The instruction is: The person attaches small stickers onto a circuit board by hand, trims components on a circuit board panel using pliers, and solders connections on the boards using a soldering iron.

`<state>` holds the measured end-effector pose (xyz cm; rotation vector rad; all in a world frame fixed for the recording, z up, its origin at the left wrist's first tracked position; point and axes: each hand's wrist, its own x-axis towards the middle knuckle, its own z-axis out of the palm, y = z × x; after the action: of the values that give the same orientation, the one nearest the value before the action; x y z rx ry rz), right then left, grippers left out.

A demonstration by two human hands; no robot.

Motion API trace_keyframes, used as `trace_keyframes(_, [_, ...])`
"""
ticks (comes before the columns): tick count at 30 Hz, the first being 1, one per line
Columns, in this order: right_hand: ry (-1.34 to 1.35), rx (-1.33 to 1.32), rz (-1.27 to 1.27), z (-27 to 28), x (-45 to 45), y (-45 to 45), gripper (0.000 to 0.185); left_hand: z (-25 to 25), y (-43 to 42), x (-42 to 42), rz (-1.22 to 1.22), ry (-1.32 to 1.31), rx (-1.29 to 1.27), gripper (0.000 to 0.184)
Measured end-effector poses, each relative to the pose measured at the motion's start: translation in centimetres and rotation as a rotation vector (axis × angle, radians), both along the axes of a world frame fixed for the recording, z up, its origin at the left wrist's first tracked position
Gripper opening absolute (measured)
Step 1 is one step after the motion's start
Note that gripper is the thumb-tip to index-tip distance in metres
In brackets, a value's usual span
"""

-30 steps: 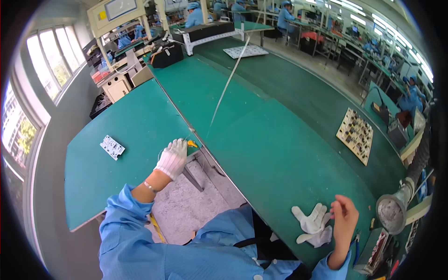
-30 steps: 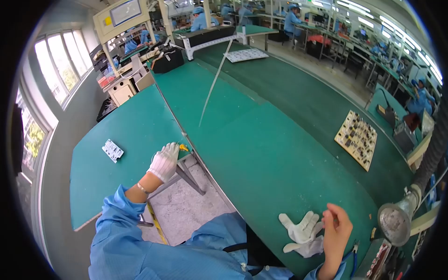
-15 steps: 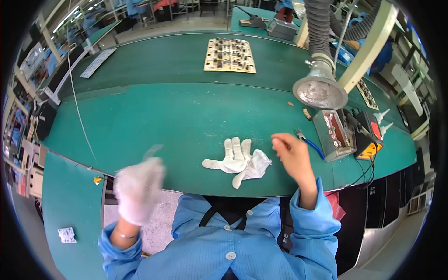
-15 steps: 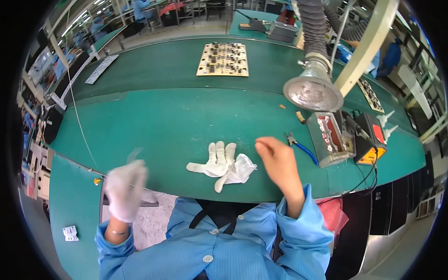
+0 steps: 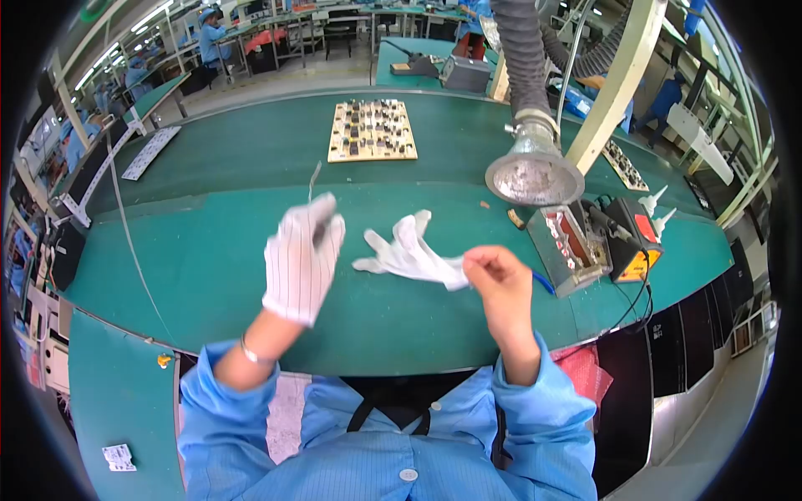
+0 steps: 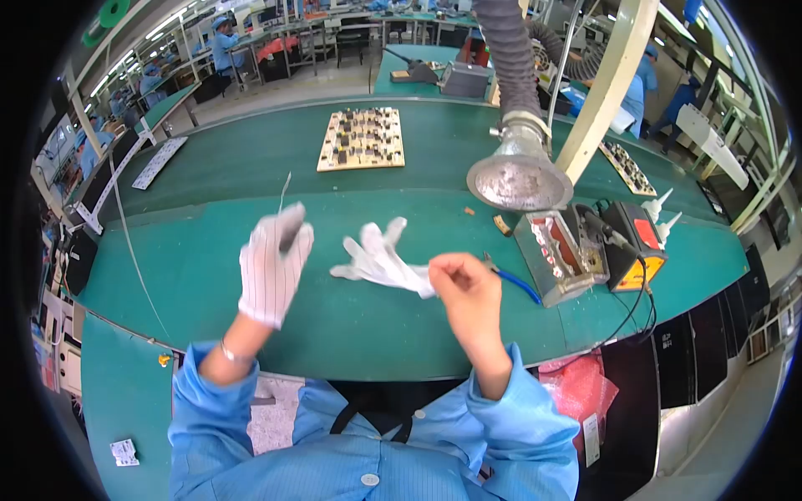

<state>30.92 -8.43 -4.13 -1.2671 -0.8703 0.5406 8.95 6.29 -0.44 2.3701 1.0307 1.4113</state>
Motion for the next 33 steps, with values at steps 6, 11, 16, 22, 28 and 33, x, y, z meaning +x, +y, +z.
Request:
trace_keyframes(6, [-0.031,0.05,-0.064,-2.2,-4.9,-2.0,0.011,-2.3,-9.5,-0.2,-0.373,0.192,-0.22,0.031])
trace_keyframes(11, [-0.147,0.089,-0.056,-3.9,-7.2,-3.4,0.013,-5.5,-11.1,2.0,-0.31,0.1,-0.323,0.048])
trace_keyframes(16, [-0.498,0.248,-0.084,-3.8,-7.4,-3.2,0.02,-6.5,-11.0,3.0,-0.258,0.01,-0.261,0.035])
trace_keyframes(22, [-0.476,0.036,-0.022,-3.4,-5.6,-2.6,0.019,-3.0,-10.6,3.4,-0.41,-0.178,-0.344,0.021])
trace_keyframes(28, [-0.192,0.001,0.324,0.6,-1.4,-0.2,0.048,-3.2,-10.2,4.9,-0.569,0.096,-0.044,0.023])
trace_keyframes(33, [0.704,0.19,0.317,1.1,-2.0,1.5,0.046,-1.9,-11.5,7.0,-0.373,-0.061,0.037,0.036])
